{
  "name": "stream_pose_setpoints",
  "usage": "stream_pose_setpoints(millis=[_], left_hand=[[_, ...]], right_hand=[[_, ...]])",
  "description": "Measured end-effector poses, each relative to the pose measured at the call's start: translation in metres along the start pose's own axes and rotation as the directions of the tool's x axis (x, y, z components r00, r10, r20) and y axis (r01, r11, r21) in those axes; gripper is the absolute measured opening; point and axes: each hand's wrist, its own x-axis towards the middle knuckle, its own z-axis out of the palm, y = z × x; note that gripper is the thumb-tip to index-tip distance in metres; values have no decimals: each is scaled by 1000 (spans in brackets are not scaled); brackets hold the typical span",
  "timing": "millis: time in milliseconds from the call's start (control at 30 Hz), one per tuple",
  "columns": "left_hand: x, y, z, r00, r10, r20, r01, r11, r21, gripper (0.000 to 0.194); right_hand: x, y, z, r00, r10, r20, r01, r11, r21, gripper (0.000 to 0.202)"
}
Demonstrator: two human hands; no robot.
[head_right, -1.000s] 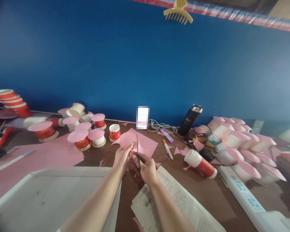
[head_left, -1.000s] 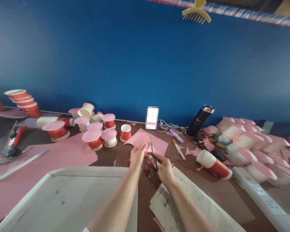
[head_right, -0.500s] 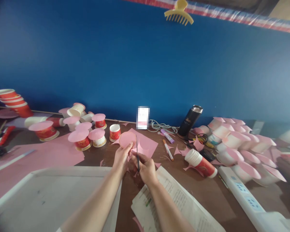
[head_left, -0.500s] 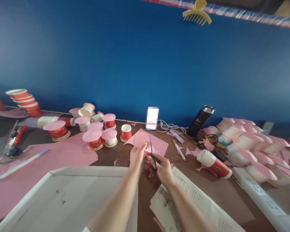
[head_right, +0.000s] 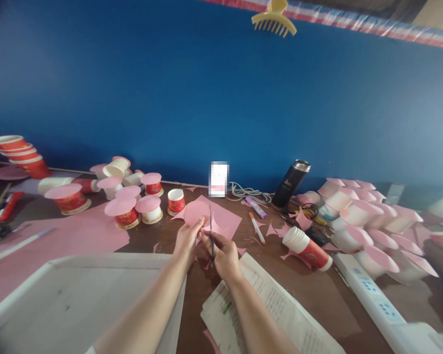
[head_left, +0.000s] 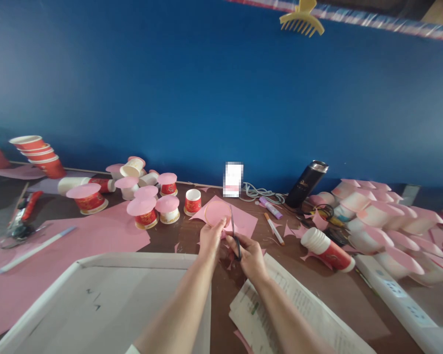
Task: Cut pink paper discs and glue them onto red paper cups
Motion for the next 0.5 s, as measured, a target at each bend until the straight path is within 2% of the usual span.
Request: stream_pose_setpoints(millis=[500], left_hand=[[-2, 2, 1, 1000, -15, -9, 14, 999, -41, 36]], right_hand=[[0, 1, -2, 1000, -8, 16, 8, 1000, -9, 44]])
